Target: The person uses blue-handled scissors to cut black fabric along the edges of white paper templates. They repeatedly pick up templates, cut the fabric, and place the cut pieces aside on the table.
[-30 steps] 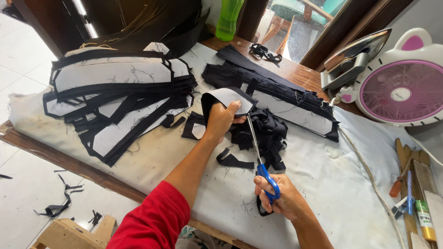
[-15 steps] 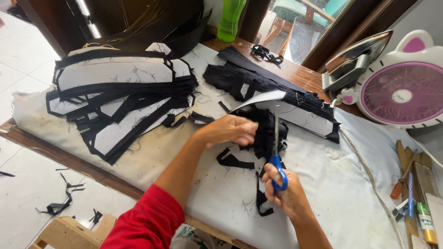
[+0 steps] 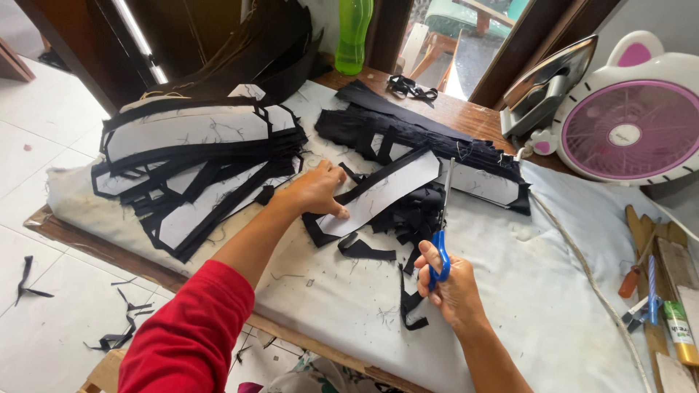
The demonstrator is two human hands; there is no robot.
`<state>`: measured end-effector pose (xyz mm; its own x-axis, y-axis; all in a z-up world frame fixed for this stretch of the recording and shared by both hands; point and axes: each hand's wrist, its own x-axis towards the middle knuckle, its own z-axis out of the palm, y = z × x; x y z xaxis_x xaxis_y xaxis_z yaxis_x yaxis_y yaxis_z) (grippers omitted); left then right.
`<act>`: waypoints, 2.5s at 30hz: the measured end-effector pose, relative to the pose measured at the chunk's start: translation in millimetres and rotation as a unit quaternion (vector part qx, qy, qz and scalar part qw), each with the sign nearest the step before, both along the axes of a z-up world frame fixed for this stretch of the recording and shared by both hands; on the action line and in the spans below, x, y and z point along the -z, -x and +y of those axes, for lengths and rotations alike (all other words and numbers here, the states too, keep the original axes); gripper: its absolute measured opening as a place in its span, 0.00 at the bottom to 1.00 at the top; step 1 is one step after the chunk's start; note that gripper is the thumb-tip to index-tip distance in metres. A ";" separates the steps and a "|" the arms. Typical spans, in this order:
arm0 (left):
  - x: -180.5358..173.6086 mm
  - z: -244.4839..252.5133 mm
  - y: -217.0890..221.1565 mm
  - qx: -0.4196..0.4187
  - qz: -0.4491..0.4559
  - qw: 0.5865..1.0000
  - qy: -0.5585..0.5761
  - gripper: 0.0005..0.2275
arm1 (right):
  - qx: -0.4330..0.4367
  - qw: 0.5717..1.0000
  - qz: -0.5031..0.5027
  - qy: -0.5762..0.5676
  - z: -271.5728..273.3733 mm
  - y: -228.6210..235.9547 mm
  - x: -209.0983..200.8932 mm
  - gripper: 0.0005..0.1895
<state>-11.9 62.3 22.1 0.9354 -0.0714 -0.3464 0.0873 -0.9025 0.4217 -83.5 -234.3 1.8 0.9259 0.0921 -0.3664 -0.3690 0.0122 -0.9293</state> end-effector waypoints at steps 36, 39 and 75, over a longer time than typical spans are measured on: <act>-7.8 -101.1 18.8 -0.356 -0.079 0.701 0.612 0.20 | -0.161 0.977 0.117 -0.081 -1.1 9.1 -1.7 0.30; 17.2 -90.6 2.3 -0.320 -0.139 0.653 0.672 0.11 | -0.171 0.975 0.121 -0.075 -1.5 8.3 -0.3 0.29; 5.7 -94.1 14.0 -0.294 -0.098 0.677 0.667 0.10 | -0.166 0.982 0.088 0.002 2.5 7.9 -5.4 0.25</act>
